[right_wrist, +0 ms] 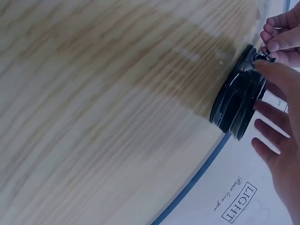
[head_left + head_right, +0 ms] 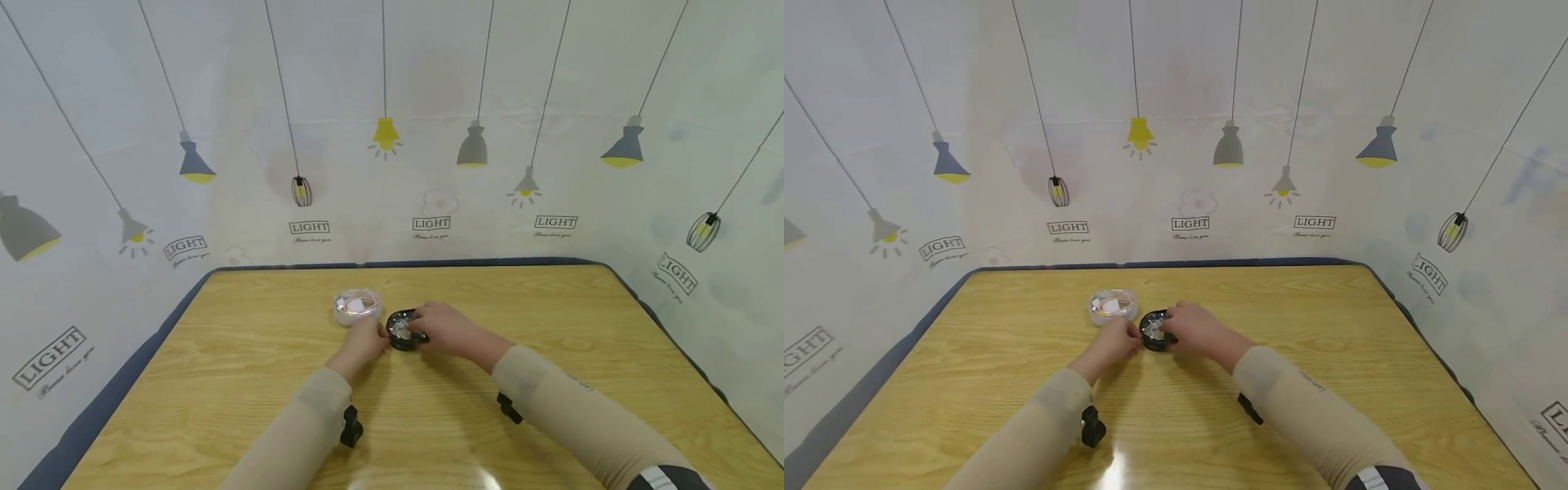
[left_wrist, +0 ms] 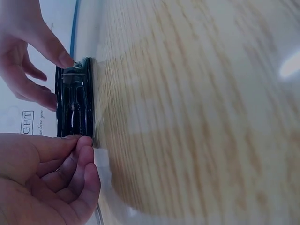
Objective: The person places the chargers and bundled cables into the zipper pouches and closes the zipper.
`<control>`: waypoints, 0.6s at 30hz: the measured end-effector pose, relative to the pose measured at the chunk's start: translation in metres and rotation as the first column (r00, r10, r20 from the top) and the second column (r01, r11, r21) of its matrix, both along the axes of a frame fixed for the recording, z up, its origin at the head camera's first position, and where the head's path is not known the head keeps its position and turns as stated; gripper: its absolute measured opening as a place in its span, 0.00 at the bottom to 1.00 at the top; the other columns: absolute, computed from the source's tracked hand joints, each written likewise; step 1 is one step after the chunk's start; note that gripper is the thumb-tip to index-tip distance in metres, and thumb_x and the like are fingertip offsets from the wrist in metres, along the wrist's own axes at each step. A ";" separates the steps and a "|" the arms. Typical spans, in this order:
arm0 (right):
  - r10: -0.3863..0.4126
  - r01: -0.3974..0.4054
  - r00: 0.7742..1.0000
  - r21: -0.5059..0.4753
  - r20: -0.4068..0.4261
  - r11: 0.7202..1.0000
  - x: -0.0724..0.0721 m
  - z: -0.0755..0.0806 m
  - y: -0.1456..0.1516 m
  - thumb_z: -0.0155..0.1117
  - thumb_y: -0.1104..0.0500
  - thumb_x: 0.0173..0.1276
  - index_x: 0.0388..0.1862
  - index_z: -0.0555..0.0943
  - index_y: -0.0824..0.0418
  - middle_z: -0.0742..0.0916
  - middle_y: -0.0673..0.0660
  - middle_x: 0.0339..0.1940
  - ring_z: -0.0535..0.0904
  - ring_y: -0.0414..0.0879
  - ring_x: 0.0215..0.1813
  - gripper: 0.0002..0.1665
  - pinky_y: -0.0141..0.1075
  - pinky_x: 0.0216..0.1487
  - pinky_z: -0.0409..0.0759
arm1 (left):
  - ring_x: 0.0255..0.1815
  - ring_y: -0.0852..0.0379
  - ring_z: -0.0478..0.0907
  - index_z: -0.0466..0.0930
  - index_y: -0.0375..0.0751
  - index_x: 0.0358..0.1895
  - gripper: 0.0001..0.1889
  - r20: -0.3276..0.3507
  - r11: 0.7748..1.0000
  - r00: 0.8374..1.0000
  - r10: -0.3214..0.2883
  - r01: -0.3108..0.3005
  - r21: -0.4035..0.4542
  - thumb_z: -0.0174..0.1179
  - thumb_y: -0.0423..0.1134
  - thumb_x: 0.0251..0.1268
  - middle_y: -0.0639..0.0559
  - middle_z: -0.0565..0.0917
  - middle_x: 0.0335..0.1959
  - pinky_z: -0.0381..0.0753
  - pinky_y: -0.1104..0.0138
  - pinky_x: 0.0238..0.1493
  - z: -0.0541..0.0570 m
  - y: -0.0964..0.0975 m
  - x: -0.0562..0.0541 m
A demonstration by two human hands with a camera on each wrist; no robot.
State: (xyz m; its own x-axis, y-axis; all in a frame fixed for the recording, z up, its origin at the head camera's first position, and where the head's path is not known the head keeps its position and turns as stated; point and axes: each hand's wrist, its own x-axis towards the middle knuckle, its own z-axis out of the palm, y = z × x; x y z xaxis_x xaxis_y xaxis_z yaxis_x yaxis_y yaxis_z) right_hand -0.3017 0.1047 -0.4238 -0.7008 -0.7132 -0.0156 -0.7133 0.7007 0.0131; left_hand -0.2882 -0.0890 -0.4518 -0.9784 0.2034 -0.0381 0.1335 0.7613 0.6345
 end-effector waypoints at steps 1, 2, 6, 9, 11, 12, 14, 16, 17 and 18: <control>0.011 -0.011 1.000 -0.004 -0.002 1.000 0.000 0.001 0.001 0.75 0.51 0.59 0.55 0.84 0.54 0.82 0.53 0.51 0.75 0.48 0.54 0.25 0.43 0.59 0.73 | 0.25 0.57 0.73 0.82 0.35 0.27 0.05 -0.002 1.000 1.000 0.005 -0.005 0.005 0.62 0.27 0.60 0.52 0.79 0.22 0.74 0.67 0.30 0.000 0.000 0.000; 0.017 -0.017 1.000 -0.007 -0.003 1.000 0.000 0.001 0.002 0.76 0.50 0.58 0.56 0.83 0.54 0.82 0.53 0.52 0.75 0.48 0.56 0.26 0.43 0.60 0.72 | 0.26 0.56 0.73 0.82 0.35 0.27 0.04 -0.001 1.000 1.000 0.012 -0.012 0.014 0.62 0.27 0.59 0.51 0.79 0.23 0.74 0.67 0.31 0.001 -0.001 0.001; 0.021 -0.020 1.000 -0.004 0.010 1.000 -0.003 0.000 0.006 0.77 0.52 0.56 0.60 0.80 0.54 0.78 0.55 0.62 0.71 0.51 0.64 0.32 0.46 0.66 0.68 | 0.29 0.55 0.74 0.82 0.33 0.29 0.01 -0.021 0.999 0.999 0.027 -0.026 0.024 0.64 0.26 0.56 0.51 0.80 0.26 0.76 0.64 0.36 0.003 -0.003 0.002; -0.005 0.005 0.999 0.012 0.049 1.000 -0.006 -0.003 0.010 0.76 0.52 0.58 0.63 0.77 0.54 0.74 0.57 0.68 0.66 0.54 0.69 0.34 0.47 0.68 0.64 | 0.30 0.55 0.75 0.83 0.34 0.29 0.02 -0.043 0.999 0.998 0.036 -0.036 0.015 0.66 0.27 0.53 0.50 0.81 0.27 0.77 0.62 0.38 0.005 -0.004 0.002; -0.010 0.009 0.997 0.006 0.077 1.000 -0.008 -0.006 0.012 0.75 0.53 0.60 0.64 0.77 0.54 0.73 0.58 0.69 0.66 0.55 0.70 0.33 0.47 0.68 0.65 | 0.30 0.55 0.75 0.84 0.35 0.29 0.02 -0.049 0.999 0.998 0.044 -0.044 0.006 0.68 0.27 0.52 0.50 0.82 0.27 0.78 0.61 0.39 0.005 -0.005 0.002; -0.006 0.007 0.996 -0.003 0.089 1.000 -0.009 -0.007 0.013 0.74 0.53 0.60 0.64 0.77 0.55 0.73 0.60 0.69 0.67 0.56 0.69 0.32 0.48 0.68 0.65 | 0.30 0.55 0.75 0.84 0.35 0.29 0.03 -0.051 0.999 0.998 0.046 -0.046 0.002 0.68 0.27 0.52 0.50 0.82 0.27 0.78 0.61 0.39 0.004 -0.005 0.002; 0.003 0.000 0.994 -0.028 0.108 1.000 -0.010 -0.009 0.016 0.73 0.55 0.62 0.64 0.77 0.56 0.73 0.61 0.69 0.69 0.57 0.68 0.31 0.48 0.67 0.67 | 0.30 0.55 0.75 0.85 0.35 0.29 0.02 -0.056 0.998 0.997 0.054 -0.055 -0.004 0.69 0.28 0.51 0.50 0.83 0.27 0.78 0.61 0.40 0.004 -0.006 0.002; 0.020 -0.013 0.994 -0.057 0.110 0.998 -0.011 -0.011 0.018 0.73 0.57 0.62 0.64 0.78 0.57 0.74 0.63 0.68 0.72 0.58 0.65 0.30 0.49 0.65 0.69 | 0.30 0.56 0.75 0.85 0.35 0.29 0.02 -0.064 0.998 0.996 0.057 -0.058 -0.005 0.69 0.28 0.52 0.50 0.83 0.27 0.78 0.61 0.40 0.004 -0.006 0.001; 0.023 -0.017 0.994 -0.063 0.106 0.998 -0.012 -0.011 0.018 0.72 0.57 0.62 0.63 0.78 0.58 0.75 0.62 0.67 0.72 0.57 0.65 0.29 0.48 0.65 0.70 | 0.29 0.56 0.75 0.86 0.35 0.29 0.02 -0.069 0.998 0.996 0.058 -0.058 -0.004 0.69 0.28 0.51 0.50 0.83 0.27 0.79 0.61 0.40 0.004 -0.006 0.000; 0.027 -0.019 0.994 -0.075 0.103 0.997 -0.012 -0.012 0.019 0.72 0.57 0.62 0.62 0.79 0.58 0.76 0.62 0.66 0.74 0.57 0.63 0.29 0.48 0.64 0.70 | 0.29 0.56 0.75 0.86 0.35 0.28 0.02 -0.076 0.998 0.996 0.055 -0.056 -0.004 0.69 0.28 0.51 0.50 0.83 0.27 0.79 0.61 0.39 0.004 -0.005 0.000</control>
